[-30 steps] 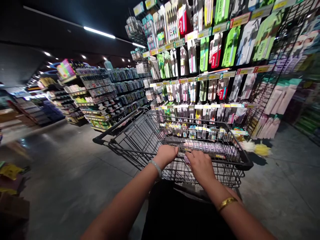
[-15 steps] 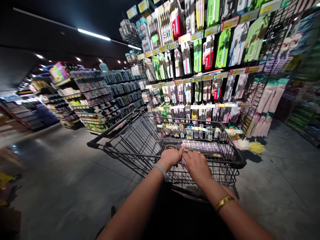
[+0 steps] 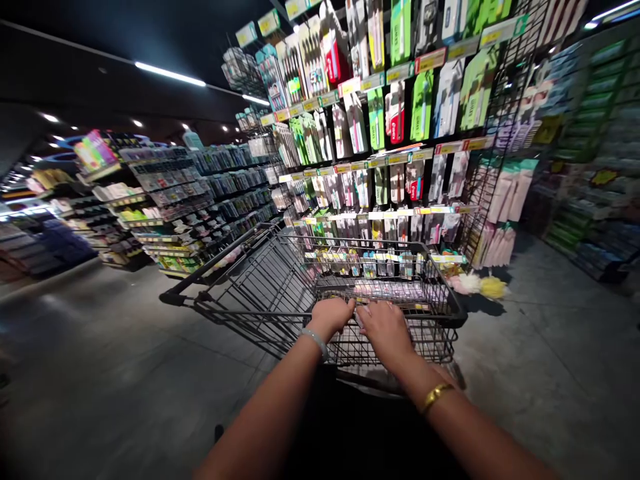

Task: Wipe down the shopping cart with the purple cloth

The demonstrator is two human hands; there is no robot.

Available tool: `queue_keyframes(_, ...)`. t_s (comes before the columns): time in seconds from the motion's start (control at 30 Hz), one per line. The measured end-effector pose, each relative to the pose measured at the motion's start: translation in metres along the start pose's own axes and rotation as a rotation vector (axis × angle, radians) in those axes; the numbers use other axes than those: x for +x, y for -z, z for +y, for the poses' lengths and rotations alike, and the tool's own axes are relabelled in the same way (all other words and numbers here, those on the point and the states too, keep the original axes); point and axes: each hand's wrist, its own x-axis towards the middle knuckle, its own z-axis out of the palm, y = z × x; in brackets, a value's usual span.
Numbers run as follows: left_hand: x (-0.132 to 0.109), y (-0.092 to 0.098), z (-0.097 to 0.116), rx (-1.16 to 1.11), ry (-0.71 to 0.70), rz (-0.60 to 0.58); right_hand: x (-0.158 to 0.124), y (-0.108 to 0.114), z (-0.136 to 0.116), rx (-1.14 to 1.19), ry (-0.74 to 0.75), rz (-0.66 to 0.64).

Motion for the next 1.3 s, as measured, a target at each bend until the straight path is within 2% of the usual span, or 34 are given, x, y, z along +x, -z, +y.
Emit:
queue_keyframes(0.03, -0.001, 0.0, -0.001, 0.002, 0.005, -0.003, -0.006, -0.003, 0.006, 0.046, 0.062, 0.039)
queue_keyframes(0.1, -0.002, 0.0, -0.002, 0.004, 0.011, -0.006, -0.012, -0.005, 0.03, 0.169, 0.124, 0.027)
queue_keyframes(0.2, -0.002, 0.0, 0.001, -0.005, 0.013, -0.004, -0.006, 0.001, 0.059, 0.235, -0.017, -0.156)
queue_keyframes(0.27, -0.002, 0.002, 0.005, -0.017, 0.012, 0.001, 0.002, 0.007, 0.054, 0.161, -0.135, -0.244)
queue_keyframes(0.3, -0.002, 0.003, 0.006, -0.023, 0.011, 0.005, 0.005, 0.009, 0.046, 0.115, -0.16, -0.245)
queue_keyframes(0.37, -0.004, 0.005, 0.007, -0.03, 0.013, 0.008, 0.003, 0.008, 0.026, 0.059, -0.132, -0.142)
queue_keyframes(0.43, -0.006, 0.007, 0.004, -0.03, 0.018, 0.008, -0.006, 0.003, 0.019, 0.091, -0.029, -0.006)
queue_keyframes(0.5, -0.008, 0.006, 0.0, -0.025, 0.018, 0.002, -0.018, -0.001, 0.032, 0.174, 0.085, 0.043)
queue_keyframes(0.53, -0.007, 0.005, -0.001, -0.021, 0.017, -0.005, -0.022, 0.0, 0.045, 0.218, 0.126, 0.024)
queue_keyframes(0.57, -0.006, 0.004, -0.003, -0.017, 0.017, -0.013, -0.026, 0.001, 0.059, 0.244, 0.111, -0.009)
queue_keyframes(0.67, 0.002, 0.0, -0.002, -0.012, 0.032, -0.045, -0.024, 0.009, 0.085, 0.233, -0.106, -0.121)
queue_keyframes(0.73, 0.007, -0.001, 0.002, -0.012, 0.049, -0.058, -0.017, 0.013, 0.075, 0.162, -0.208, -0.161)
queue_keyframes(0.77, 0.008, -0.001, 0.004, -0.013, 0.055, -0.06, -0.014, 0.014, 0.064, 0.128, -0.207, -0.152)
queue_keyframes(0.83, 0.008, 0.001, 0.006, -0.013, 0.059, -0.057, -0.012, 0.011, 0.039, 0.136, -0.161, -0.066)
queue_keyframes(0.9, 0.004, 0.004, 0.006, -0.008, 0.056, -0.05, -0.018, 0.004, 0.028, 0.173, -0.061, 0.049)
queue_keyframes(0.97, -0.001, 0.006, 0.006, 0.001, 0.049, -0.047, -0.029, -0.001, 0.039, 0.201, 0.064, 0.092)
queue_keyframes(1.03, -0.005, 0.008, 0.005, 0.012, 0.035, -0.043, -0.042, -0.003, 0.067, 0.222, 0.139, 0.065)
queue_keyframes(1.1, -0.008, 0.008, 0.005, 0.026, 0.023, -0.034, -0.051, 0.0, 0.096, 0.238, 0.102, 0.035)
queue_keyframes(1.17, -0.01, 0.008, 0.006, 0.044, 0.014, -0.01, -0.055, 0.003, 0.111, 0.226, -0.014, 0.027)
queue_keyframes(1.3, -0.017, 0.007, 0.016, 0.106, -0.006, 0.137, -0.051, 0.003, 0.095, 0.125, -0.196, 0.062)
